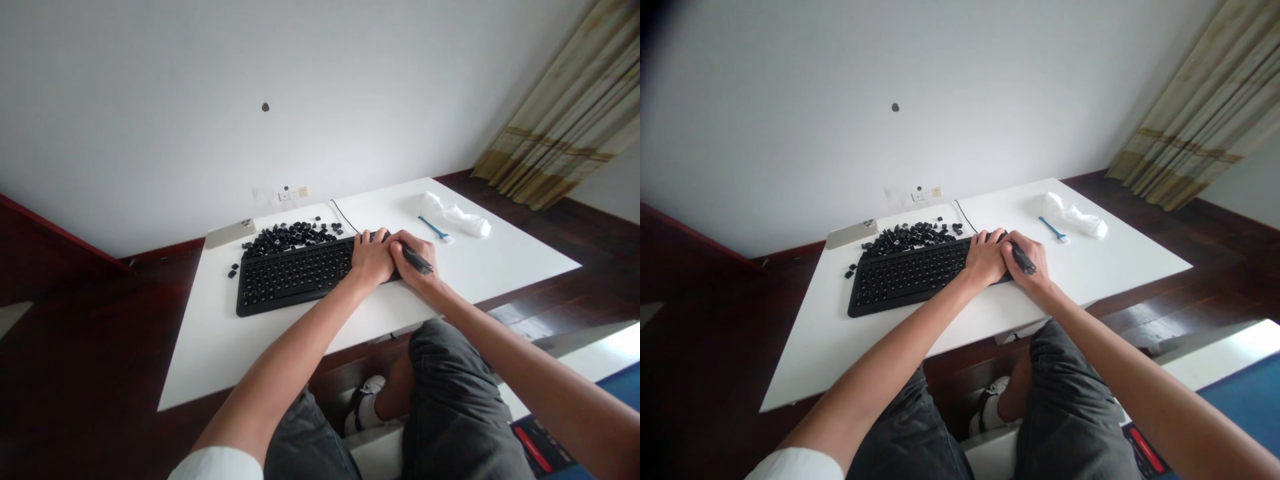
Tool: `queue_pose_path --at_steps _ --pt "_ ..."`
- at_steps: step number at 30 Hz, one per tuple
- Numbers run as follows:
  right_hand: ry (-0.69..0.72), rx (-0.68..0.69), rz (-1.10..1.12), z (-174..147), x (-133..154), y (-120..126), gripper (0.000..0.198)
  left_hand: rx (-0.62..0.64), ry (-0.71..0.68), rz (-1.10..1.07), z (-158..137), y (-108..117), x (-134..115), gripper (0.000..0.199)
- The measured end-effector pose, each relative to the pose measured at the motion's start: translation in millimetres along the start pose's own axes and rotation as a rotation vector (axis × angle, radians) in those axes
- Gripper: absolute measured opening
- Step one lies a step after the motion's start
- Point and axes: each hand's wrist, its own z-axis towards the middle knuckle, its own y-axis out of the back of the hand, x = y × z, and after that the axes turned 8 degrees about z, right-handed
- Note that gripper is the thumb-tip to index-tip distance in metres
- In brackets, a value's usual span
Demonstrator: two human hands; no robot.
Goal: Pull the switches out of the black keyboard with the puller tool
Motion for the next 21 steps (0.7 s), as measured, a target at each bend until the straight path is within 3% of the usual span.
queue_pose_path --at_steps 4,21 --pt "0.003 -0.047 -0.004 0 -3 0 0.025 -0.012 0.007 0.003 5 -1 -3 0.049" --pt "-0.017 -0.026 0.030 0 3 4 0.025 -0.009 -0.027 -0.020 6 -10 -3 0.055"
